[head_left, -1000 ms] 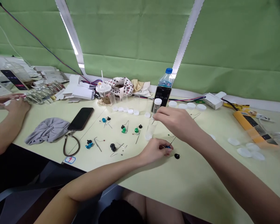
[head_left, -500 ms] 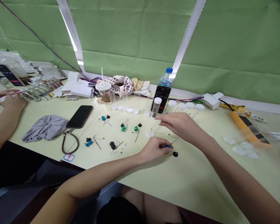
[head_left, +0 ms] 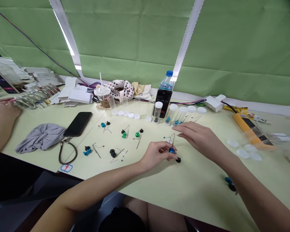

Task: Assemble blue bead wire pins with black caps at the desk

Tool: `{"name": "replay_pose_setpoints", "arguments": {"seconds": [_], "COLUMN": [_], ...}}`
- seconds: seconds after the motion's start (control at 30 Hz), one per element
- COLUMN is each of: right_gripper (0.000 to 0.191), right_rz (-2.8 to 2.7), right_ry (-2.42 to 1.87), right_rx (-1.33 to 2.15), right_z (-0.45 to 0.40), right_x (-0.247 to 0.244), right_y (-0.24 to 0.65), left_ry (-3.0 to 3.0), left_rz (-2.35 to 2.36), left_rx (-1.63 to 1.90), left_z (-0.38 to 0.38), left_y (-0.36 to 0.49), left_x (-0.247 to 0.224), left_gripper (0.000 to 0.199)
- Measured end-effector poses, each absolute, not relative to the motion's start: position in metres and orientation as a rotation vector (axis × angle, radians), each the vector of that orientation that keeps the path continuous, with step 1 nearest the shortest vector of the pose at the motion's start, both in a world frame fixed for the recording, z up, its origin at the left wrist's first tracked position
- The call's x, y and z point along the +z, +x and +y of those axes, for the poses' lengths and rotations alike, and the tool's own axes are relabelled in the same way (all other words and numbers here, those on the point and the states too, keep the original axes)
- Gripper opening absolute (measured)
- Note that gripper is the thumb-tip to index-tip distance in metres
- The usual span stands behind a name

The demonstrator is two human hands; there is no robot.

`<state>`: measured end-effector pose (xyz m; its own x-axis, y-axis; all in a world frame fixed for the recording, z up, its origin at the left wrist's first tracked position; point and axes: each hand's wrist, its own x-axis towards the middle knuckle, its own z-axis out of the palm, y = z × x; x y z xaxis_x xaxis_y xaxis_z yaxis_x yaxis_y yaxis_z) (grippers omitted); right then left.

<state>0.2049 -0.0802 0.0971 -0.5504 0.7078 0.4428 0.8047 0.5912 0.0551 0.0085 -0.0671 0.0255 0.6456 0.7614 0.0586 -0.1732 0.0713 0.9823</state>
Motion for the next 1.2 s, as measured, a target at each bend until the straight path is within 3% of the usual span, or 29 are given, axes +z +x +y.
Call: {"name": "replay_pose_setpoints", "arguments": {"seconds": [0.27, 0.33, 0.5, 0.6, 0.7, 1.2], "right_gripper": [0.014, 0.008, 0.019, 0.019, 0.009, 0.013], "right_rz": [-2.106, -2.206, -2.457, -2.394, -2.344, -1.694], "right_ry": [-1.200, -1.253, -1.449, -1.530, -1.533, -1.380], "right_rx": [-0.285, -0.107, 0.569, 0.752, 0.806, 0.865], "right_z": [-0.107, -0.113, -0.120, -0.119, -0.117, -0.127], "right_x": [0.081, 0.068, 0.047, 0.041, 0.034, 0.033], "right_y": [0.222, 0.227, 0.227, 0.224, 0.222, 0.213], "left_ry": [1.255, 1.199, 1.118, 1.039, 0.975, 0.844], "left_rz": [0.500, 0.464, 0.485, 0.537, 0.552, 0.588], "left_rx": [0.854, 0.873, 0.815, 0.814, 0.794, 0.726], "left_z": [-0.070, -0.071, -0.069, -0.067, -0.066, -0.065], "left_y": [0.009, 0.009, 0.012, 0.014, 0.015, 0.017], "left_x": [0.030, 0.031, 0.028, 0.026, 0.026, 0.023], "left_gripper": [0.024, 0.025, 0.026, 0.027, 0.027, 0.028]}}
